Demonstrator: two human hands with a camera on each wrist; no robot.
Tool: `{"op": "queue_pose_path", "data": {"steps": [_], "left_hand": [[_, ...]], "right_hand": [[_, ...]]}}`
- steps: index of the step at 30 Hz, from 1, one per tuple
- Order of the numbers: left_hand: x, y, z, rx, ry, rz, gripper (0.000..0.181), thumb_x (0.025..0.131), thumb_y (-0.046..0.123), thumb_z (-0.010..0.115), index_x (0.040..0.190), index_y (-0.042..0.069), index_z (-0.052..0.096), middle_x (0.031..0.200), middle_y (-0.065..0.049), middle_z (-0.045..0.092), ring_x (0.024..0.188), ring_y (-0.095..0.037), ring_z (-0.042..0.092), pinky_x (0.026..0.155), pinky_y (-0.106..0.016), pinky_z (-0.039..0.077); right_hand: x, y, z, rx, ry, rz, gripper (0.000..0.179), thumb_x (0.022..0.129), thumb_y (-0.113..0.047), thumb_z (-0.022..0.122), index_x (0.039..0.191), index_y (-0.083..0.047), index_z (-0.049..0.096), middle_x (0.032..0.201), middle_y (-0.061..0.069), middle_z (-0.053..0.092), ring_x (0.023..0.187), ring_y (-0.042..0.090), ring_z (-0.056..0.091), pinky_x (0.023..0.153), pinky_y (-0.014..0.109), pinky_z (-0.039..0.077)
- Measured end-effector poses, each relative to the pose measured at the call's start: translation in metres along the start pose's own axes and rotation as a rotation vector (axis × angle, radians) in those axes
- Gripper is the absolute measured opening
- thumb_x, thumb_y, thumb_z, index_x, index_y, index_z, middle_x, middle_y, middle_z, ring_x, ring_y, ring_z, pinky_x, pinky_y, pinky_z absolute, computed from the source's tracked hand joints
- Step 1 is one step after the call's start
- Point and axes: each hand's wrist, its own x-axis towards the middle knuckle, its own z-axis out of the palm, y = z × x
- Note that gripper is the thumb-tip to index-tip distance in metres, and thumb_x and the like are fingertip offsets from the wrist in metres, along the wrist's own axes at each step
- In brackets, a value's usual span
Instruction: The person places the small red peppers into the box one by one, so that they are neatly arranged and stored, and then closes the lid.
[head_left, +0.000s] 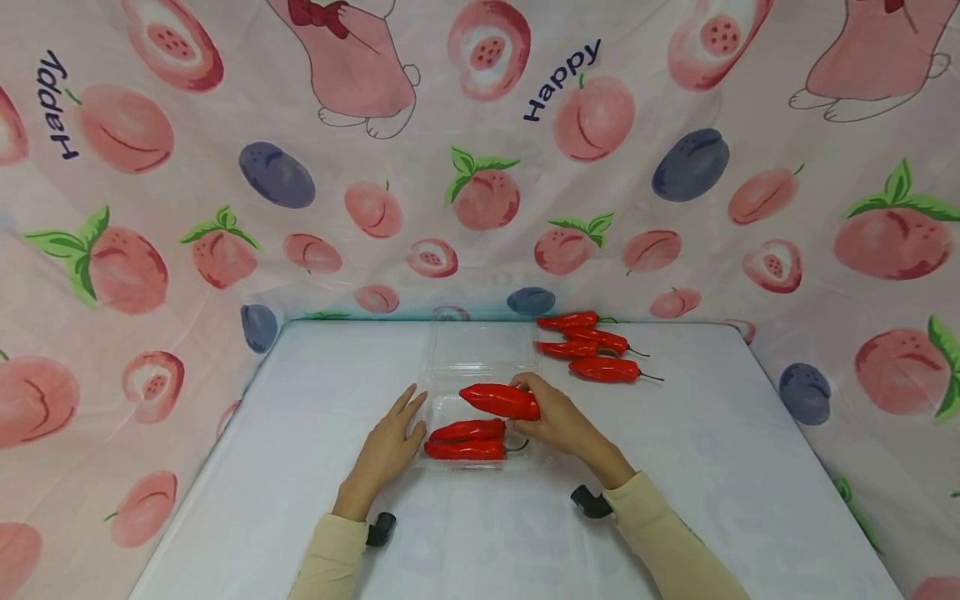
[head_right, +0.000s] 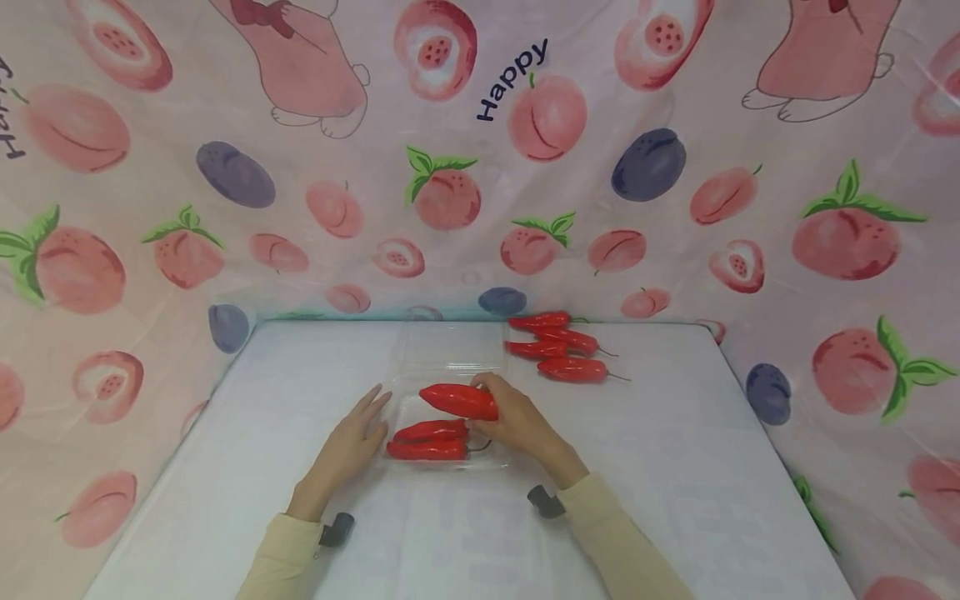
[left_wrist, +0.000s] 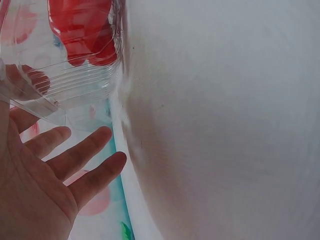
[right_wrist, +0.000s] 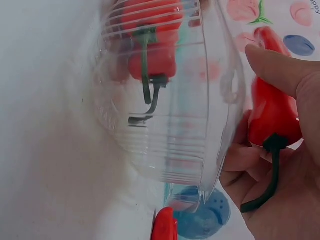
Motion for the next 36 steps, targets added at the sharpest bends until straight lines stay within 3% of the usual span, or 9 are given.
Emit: {"op": "queue_pose_path", "data": {"steps": [10,24,31,36], "left_hand": [[-0.001,0.0,0.001,0.005,0.002,0.001,0.052,0.097,0.026,0.055,0.149,0.022,0.045,0.161,0.0,0.033,0.138,-0.033,0.047,0.108,-0.057,0.043],[-0.001,0.002,0.0,0.007,0.01,-0.006,0.053,0.097,0.026,0.056,0.149,0.022,0.045,0.161,0.0,0.033,0.138,-0.032,0.048,0.107,-0.057,0.044],[-0.001,0.0,0.001,0.006,0.01,0.0,0.052,0.097,0.025,0.055,0.148,0.022,0.045,0.161,0.0,0.033,0.138,-0.033,0.048,0.108,-0.057,0.043],[0.0,-0.001,0.002,0.011,0.012,0.001,0.053,0.097,0.026,0.055,0.149,0.022,0.045,0.161,0.0,0.033,0.139,-0.032,0.047,0.108,-0.056,0.043]], "right_hand": [[0.004,-0.002,0.002,-0.047,0.019,-0.07,0.054,0.082,-0.03,0.08,0.131,-0.024,0.058,0.118,-0.004,0.056,0.107,0.016,0.056,0.09,0.036,0.058],[0.008,-0.01,0.011,-0.084,0.094,-0.046,0.048,0.084,-0.03,0.077,0.129,-0.022,0.062,0.121,-0.004,0.066,0.108,0.016,0.059,0.092,0.038,0.056],[0.012,-0.015,0.019,-0.097,0.084,-0.039,0.047,0.084,-0.027,0.078,0.128,-0.019,0.062,0.118,-0.001,0.064,0.104,0.015,0.059,0.087,0.034,0.058],[0.012,-0.019,0.023,-0.114,0.062,-0.025,0.048,0.085,-0.03,0.076,0.129,-0.018,0.061,0.122,0.001,0.065,0.107,0.018,0.059,0.091,0.037,0.057]]}}
